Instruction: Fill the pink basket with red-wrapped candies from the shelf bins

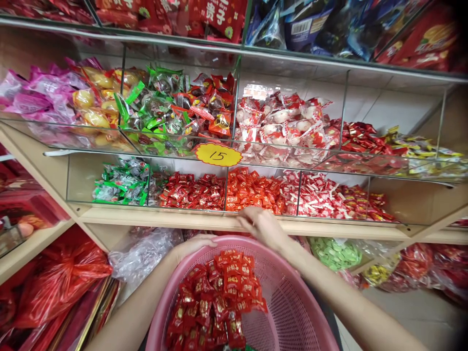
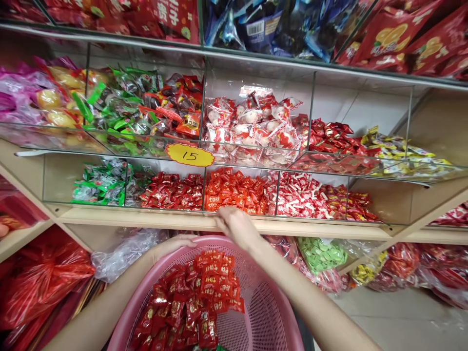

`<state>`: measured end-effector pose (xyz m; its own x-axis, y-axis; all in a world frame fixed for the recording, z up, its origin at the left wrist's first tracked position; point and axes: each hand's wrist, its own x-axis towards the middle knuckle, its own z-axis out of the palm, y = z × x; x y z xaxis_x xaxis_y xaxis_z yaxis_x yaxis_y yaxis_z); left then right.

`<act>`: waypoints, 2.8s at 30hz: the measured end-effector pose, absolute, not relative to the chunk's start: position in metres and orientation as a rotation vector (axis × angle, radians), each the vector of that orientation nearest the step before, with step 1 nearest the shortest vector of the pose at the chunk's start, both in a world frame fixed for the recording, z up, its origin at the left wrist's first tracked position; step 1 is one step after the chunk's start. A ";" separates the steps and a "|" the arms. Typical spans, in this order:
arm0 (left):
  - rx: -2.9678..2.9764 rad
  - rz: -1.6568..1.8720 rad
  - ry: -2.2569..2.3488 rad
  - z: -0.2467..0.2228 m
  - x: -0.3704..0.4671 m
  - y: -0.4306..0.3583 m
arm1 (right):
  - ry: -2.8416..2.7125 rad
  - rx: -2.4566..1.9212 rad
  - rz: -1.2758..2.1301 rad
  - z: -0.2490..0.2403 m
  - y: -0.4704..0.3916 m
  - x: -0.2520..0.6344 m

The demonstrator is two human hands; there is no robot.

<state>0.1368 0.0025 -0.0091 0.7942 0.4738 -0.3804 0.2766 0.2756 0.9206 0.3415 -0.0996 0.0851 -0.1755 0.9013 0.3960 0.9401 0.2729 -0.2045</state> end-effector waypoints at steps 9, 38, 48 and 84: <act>1.387 0.155 0.651 -0.006 0.136 0.003 | -1.955 -1.573 -0.280 0.093 -0.022 0.408; 1.330 0.159 0.646 -0.011 0.138 0.005 | -1.967 -1.525 -0.217 0.079 -0.007 0.403; 1.393 0.121 0.666 -0.009 0.138 0.006 | -1.981 -1.497 -0.037 0.080 -0.009 0.404; 1.470 0.149 0.655 -0.005 0.142 0.003 | -2.171 -1.869 0.176 0.103 -0.022 0.410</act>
<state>0.1416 0.0034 -0.0049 0.8195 0.4772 -0.3172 0.2930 0.1267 0.9477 0.4102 -0.0223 0.1026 -0.1306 0.9835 0.1249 0.9506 0.1601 -0.2660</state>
